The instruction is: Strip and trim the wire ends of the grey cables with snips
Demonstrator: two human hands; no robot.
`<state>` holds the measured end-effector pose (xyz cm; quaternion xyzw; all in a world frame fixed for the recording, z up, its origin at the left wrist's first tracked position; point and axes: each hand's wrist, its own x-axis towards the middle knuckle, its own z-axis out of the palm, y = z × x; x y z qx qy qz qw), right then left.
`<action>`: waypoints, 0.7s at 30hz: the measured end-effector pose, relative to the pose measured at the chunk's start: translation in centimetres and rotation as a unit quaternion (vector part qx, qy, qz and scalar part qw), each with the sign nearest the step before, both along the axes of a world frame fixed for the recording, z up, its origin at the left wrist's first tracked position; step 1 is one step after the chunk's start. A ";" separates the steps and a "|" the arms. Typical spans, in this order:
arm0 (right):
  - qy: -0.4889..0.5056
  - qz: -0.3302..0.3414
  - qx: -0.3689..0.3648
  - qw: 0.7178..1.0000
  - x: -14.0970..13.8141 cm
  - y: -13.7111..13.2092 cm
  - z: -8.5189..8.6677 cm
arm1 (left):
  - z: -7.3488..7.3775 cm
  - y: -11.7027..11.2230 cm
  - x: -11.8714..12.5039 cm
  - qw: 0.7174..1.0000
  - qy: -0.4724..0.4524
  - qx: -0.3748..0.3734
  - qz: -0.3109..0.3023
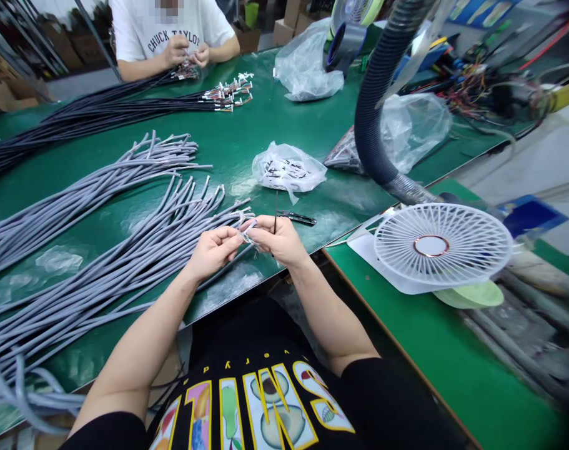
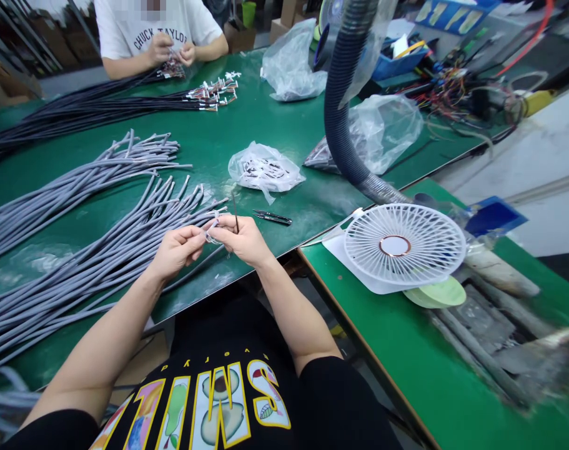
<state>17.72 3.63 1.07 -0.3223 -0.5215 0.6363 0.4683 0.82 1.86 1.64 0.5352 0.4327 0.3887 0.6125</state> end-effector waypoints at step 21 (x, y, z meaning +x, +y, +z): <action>-0.241 -0.187 0.141 0.942 2.5 -1.4 0.2 | -0.9 0.2 0.8 0.998 -0.022 -0.037 0.041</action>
